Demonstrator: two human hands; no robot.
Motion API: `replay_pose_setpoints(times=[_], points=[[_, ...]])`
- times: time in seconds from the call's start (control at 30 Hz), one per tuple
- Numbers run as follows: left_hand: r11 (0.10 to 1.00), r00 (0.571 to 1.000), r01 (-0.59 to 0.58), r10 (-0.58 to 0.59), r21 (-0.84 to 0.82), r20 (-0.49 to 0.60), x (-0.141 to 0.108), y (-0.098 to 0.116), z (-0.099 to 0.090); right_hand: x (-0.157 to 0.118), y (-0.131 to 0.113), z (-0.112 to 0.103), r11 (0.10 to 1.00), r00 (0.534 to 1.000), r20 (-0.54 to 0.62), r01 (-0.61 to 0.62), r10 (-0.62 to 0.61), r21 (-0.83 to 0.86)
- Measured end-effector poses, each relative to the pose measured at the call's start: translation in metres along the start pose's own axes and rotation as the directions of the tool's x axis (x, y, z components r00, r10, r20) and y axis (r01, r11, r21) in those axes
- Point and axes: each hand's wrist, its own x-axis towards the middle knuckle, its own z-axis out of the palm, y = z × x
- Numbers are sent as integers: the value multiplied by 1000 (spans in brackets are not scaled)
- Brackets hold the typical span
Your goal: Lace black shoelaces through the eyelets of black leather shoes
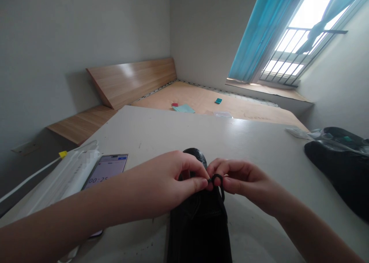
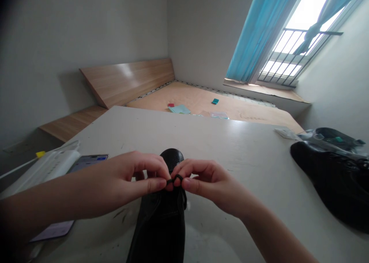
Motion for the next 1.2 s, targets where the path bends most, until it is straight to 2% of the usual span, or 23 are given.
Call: replay_pose_setpoints(times=[0.17,0.3,0.4,0.53,0.63,0.83,0.97,1.13,1.2], points=[[998,999,-7,4,-67,-40,4,-5,8,0,0,5,999,997,-67,28,-30,-31],[983,995,2,-19,-184,-93,5,-10,19,0,1,3,998,991,-132,20,-29,-67],[957,986,25,-72,-290,-151,3,-13,30,-2,1,7,990,979,-201,4,-33,-144],[888,963,51,-165,-457,-213,-1,-17,45,-3,2,20,970,952,-288,35,-107,-242],[848,942,40,-209,-529,-264,-2,-20,53,-1,4,25,969,935,-341,10,-96,-247],[856,921,-46,-164,-516,-354,-2,-27,61,0,12,24,992,954,-297,-10,-27,-123],[880,894,-135,-90,-456,-439,-2,-28,64,-1,11,25,988,958,-287,-20,-24,-150],[903,862,-225,9,-367,-506,-3,-30,66,-2,12,22,968,928,-355,-183,113,-171],[910,848,-261,55,-323,-527,-4,-31,67,-1,13,19,962,941,-328,-163,85,-218]])
